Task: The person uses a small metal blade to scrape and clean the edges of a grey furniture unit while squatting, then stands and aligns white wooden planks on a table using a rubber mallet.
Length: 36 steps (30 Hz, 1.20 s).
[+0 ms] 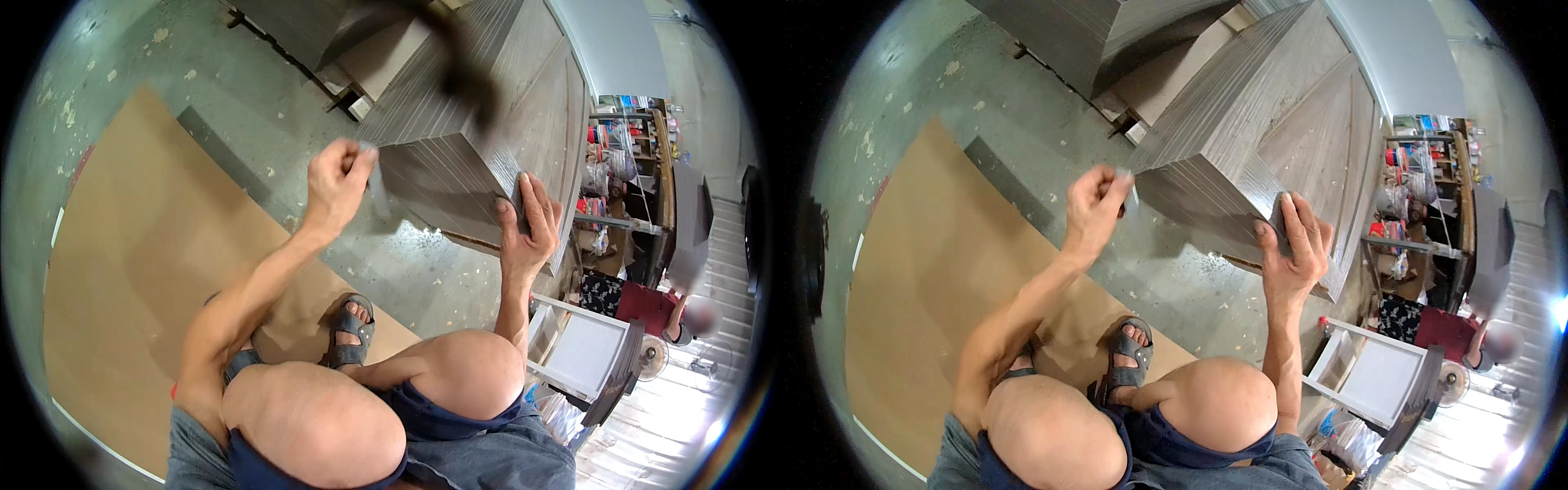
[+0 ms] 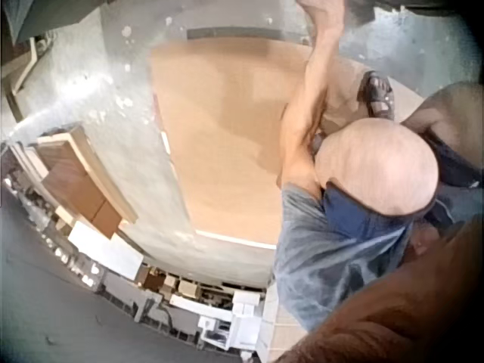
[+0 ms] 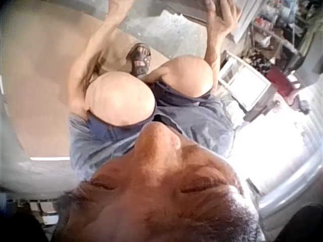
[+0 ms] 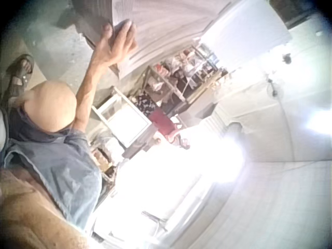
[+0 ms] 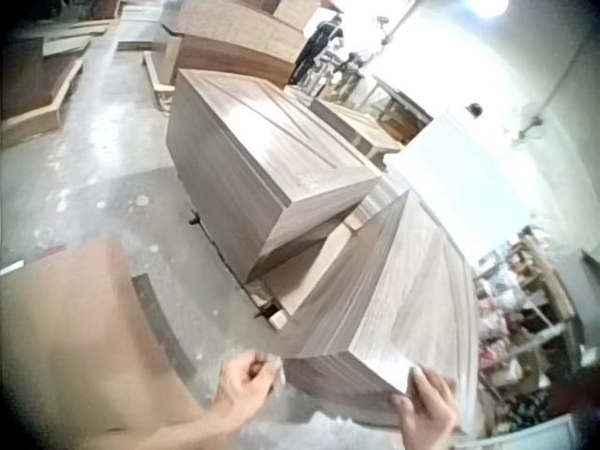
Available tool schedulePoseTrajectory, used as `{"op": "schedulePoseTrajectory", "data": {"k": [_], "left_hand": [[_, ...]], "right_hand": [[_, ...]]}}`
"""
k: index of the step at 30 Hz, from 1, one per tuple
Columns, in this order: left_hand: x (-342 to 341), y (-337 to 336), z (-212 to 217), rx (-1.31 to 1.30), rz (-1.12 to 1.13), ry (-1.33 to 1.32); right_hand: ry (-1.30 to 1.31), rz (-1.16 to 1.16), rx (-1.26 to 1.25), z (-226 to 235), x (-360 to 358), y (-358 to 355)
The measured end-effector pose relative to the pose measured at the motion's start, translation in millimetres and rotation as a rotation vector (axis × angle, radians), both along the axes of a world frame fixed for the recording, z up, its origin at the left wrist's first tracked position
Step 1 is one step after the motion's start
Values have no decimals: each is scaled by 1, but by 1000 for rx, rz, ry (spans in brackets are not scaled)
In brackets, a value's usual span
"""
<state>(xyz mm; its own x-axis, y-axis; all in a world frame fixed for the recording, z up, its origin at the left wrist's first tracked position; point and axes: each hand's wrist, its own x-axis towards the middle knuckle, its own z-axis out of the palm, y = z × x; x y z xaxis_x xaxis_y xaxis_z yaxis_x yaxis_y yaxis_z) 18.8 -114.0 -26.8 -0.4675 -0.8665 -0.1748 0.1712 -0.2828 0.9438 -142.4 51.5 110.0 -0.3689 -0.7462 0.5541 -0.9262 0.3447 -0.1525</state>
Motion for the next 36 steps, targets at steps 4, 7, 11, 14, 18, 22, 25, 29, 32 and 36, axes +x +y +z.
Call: {"op": "schedulePoseTrajectory", "data": {"k": [4, 7, 11, 14, 18, 22, 25, 29, 32, 36], "left_hand": [[37, 27, -25, 93, -79, -49], [54, 33, -28, 110, -127, -58], [78, 43, -20, 116, -192, -123], [92, 60, -27, 188, -210, -69], [108, 86, -24, 256, -248, -20], [118, 97, -16, 248, -318, -60], [115, 85, -9, 6, -347, -125], [90, 34, 17, -615, -155, -78], [62, 9, 55, -731, -44, 67], [18, 2, 77, -725, -68, 230]], "right_hand": [[-34, -16, 7, 5, -4, 5], [-47, -3, 23, 9, -4, 6], [32, 0, 138, 25, -2, -3], [61, 52, 147, 43, 18, -33], [116, 210, 267, 44, 33, -79], [-154, 238, 271, 30, 16, -92], [-109, 261, 253, 31, 16, -87], [-153, 123, 188, 42, 29, -74], [33, -117, 54, 38, 1, -3], [-282, -637, -149, 40, -79, 145]]}}
